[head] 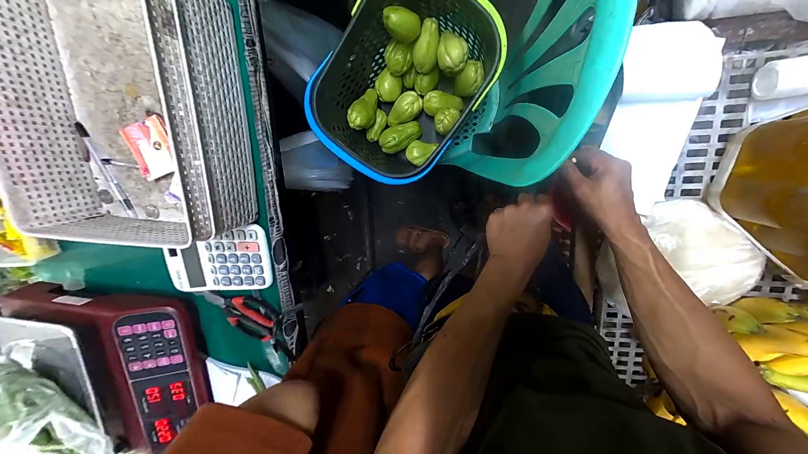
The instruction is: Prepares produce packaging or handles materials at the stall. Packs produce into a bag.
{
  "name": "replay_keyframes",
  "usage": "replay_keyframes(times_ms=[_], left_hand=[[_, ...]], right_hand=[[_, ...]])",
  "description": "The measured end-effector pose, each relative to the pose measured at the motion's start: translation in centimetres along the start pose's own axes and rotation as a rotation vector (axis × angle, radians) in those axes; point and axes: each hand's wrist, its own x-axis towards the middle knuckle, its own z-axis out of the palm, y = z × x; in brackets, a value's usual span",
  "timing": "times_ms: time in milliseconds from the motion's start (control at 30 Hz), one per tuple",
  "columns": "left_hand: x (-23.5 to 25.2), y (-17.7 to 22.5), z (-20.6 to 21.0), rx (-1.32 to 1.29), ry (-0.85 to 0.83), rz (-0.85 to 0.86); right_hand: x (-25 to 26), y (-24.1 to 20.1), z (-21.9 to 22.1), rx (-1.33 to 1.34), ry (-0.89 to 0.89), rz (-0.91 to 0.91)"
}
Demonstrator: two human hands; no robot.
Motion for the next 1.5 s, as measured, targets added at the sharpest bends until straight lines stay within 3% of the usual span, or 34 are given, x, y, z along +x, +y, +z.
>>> replay_keyframes(times_ms=[233, 467, 1500], left_hand=[[-0.1, -0.04, 0.02, 0.004, 0.012, -0.002], [-0.08, 0.08, 0.33, -0.008, -0.025, 0.003], [-0.04, 0.23, -0.12, 0.022, -0.05, 0.009]], right_hand=[[0.04, 0.13, 0.1, -0.001, -0.017, -0.01], [-0.42, -0.24, -0.66, 0.21, 0.038, 0.18], [-0.23, 0.14, 0.13, 0.036, -0.012, -0.011]])
